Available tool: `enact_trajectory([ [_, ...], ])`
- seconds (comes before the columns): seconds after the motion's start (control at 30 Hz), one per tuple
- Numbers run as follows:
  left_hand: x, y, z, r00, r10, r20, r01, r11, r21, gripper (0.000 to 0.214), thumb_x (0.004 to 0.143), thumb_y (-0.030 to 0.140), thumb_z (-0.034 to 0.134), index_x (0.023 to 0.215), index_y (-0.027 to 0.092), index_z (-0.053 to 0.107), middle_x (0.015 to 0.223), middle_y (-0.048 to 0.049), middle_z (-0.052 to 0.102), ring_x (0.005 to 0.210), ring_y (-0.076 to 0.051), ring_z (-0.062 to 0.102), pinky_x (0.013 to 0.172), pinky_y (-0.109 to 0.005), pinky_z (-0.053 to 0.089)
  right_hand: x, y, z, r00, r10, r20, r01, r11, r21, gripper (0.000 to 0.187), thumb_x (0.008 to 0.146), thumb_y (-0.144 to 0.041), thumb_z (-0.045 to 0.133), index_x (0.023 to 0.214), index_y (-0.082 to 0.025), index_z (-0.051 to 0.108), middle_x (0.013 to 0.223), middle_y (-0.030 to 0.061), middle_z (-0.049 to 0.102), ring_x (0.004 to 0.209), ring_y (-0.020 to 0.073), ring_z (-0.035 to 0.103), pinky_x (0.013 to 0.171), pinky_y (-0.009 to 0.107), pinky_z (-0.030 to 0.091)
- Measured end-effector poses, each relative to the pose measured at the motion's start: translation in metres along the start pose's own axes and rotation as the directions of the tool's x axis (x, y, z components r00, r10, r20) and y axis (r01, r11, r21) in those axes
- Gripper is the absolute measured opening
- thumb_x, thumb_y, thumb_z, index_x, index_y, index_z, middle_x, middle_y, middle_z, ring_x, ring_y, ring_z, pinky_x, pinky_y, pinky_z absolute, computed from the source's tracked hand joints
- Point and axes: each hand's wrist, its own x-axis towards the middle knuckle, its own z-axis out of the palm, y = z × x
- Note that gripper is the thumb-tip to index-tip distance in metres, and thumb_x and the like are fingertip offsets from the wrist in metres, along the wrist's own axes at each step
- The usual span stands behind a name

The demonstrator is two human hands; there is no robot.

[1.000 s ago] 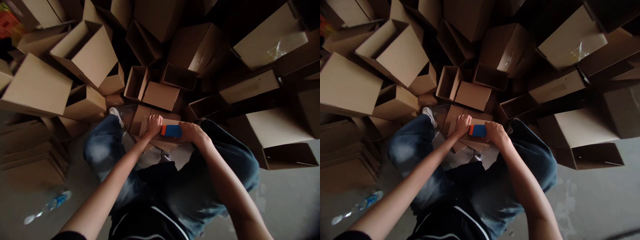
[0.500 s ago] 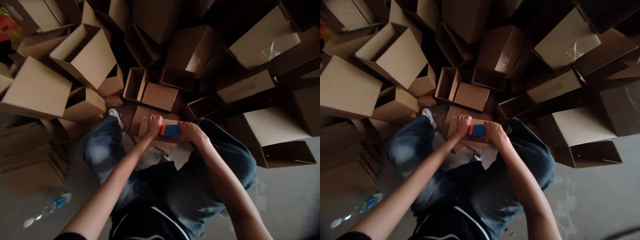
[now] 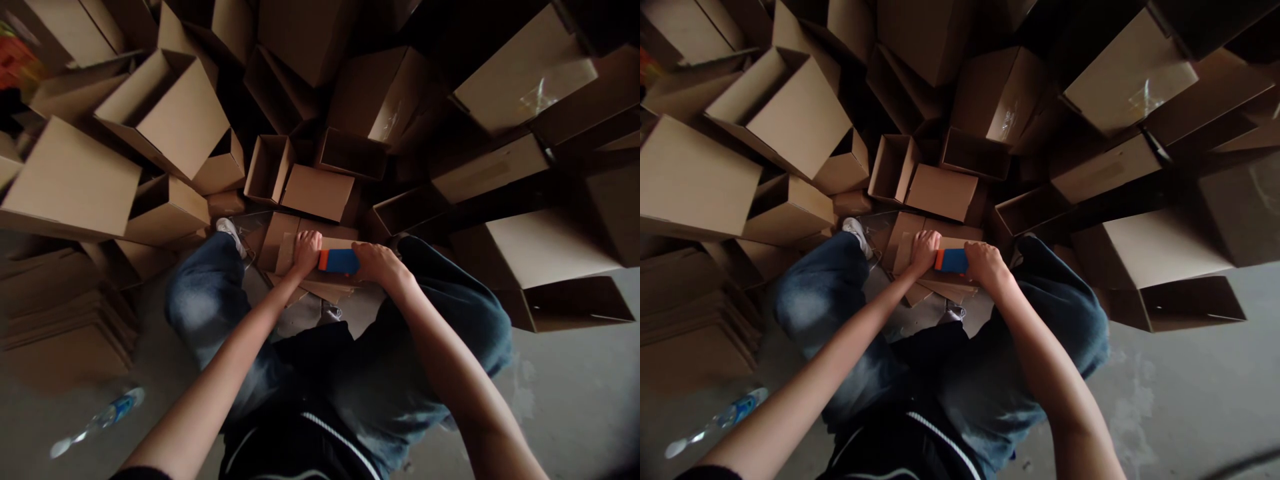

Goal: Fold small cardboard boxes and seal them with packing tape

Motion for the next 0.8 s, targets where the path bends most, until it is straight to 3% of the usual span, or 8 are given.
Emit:
enact_trajectory([
  [0.37, 0.001, 0.001, -0.003, 1.0, -0.007, 0.006, 0.007, 1.0, -0.003, 0.028, 0.106, 0.018, 0.036, 0.095, 0.023, 0.061, 0.101, -0.0062, 0.07, 0.103, -0.023, 0.061, 0.101, -0.037, 0.039, -0.001, -0.001, 0.0, 1.0, 0.01, -0.002, -0.01, 1.0, -0.005, 0.049, 0.08, -0.027, 0.078, 0.123, -0.01, 0.061, 0.122, 0.0198, 0.07, 0.112, 0.0306, 0.069, 0.082, 0.028, 0.053],
  [0.57, 0.003, 0.0, -0.003, 0.999, -0.027, 0.021, 0.03, 0.987, -0.157, 0.029, 0.104, 0.015, 0.036, 0.103, 0.025, 0.064, 0.109, -0.0026, 0.073, 0.108, -0.019, 0.063, 0.106, -0.036, 0.038, -0.001, -0.001, 0.0, 1.0, 0.009, -0.002, -0.009, 1.0, -0.006, 0.052, 0.079, -0.026, 0.079, 0.124, -0.008, 0.061, 0.12, 0.0189, 0.071, 0.111, 0.0305, 0.069, 0.082, 0.029, 0.053],
  [0.7, 0.008, -0.012, -0.014, 0.991, -0.018, 0.132, 0.061, 0.942, -0.329, 0.028, 0.105, 0.02, 0.037, 0.111, 0.025, 0.064, 0.119, -0.0012, 0.072, 0.115, -0.017, 0.062, 0.111, -0.035, 0.036, -0.003, -0.002, -0.002, 1.0, 0.012, 0.002, -0.012, 1.0, -0.016, 0.052, 0.078, -0.028, 0.08, 0.122, -0.01, 0.061, 0.12, 0.0185, 0.071, 0.111, 0.0286, 0.07, 0.082, 0.028, 0.052],
  [0.8, 0.01, -0.027, -0.025, 0.963, 0.074, 0.26, 0.044, 0.906, -0.42, 0.029, 0.104, 0.04, 0.043, 0.121, 0.027, 0.062, 0.129, -0.0028, 0.067, 0.128, -0.02, 0.056, 0.112, -0.036, 0.037, -0.004, -0.003, -0.003, 1.0, -0.008, 0.007, 0.009, 1.0, -0.018, 0.054, 0.076, -0.029, 0.082, 0.122, -0.011, 0.061, 0.122, 0.0182, 0.071, 0.112, 0.0283, 0.069, 0.084, 0.028, 0.052],
])
